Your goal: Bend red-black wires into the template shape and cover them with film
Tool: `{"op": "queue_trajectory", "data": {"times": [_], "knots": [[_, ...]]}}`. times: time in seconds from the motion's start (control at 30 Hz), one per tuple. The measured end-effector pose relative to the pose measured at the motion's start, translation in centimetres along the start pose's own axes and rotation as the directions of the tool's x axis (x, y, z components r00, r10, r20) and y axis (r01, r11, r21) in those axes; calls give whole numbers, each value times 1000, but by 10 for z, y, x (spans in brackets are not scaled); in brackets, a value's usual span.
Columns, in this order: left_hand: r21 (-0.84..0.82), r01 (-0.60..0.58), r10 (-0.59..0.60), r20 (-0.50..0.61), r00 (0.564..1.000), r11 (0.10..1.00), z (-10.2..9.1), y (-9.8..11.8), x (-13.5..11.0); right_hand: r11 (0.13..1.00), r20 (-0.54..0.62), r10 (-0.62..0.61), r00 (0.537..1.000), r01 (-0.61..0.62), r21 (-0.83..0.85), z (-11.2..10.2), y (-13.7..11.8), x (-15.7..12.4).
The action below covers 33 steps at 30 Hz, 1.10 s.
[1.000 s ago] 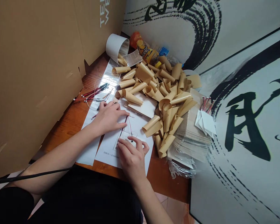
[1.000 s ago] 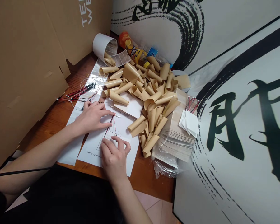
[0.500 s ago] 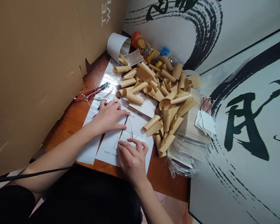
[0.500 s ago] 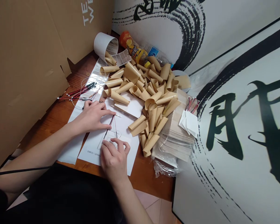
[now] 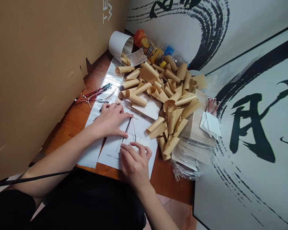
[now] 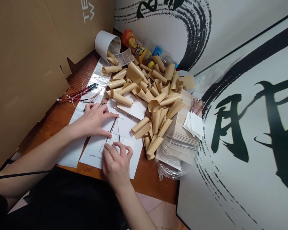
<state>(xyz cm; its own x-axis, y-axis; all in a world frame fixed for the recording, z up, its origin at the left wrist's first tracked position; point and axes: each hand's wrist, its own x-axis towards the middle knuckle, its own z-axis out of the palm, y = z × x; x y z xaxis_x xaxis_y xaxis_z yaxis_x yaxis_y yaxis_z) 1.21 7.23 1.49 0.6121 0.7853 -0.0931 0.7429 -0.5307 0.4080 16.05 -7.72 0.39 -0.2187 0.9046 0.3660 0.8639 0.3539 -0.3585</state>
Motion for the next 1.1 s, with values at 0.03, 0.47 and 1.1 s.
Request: {"op": "queue_trajectory", "data": {"times": [0.03, 0.47, 1.1], "knots": [[2, -2, 2, 3, 1000, 1000, 0, 0, 0, 1000, -3, 1, 1000, -1, 2, 0, 0, 0], [18, 8, -8, 23, 1000, 1000, -1, 1, 0, 1000, -73, -9, 997, 9, -3, 1, -3, -1], [29, -7, 7, 9, 1000, 1000, 3, -1, 0, 996, 19, -73, 997, 73, -52, -5, 0, -11]]}}
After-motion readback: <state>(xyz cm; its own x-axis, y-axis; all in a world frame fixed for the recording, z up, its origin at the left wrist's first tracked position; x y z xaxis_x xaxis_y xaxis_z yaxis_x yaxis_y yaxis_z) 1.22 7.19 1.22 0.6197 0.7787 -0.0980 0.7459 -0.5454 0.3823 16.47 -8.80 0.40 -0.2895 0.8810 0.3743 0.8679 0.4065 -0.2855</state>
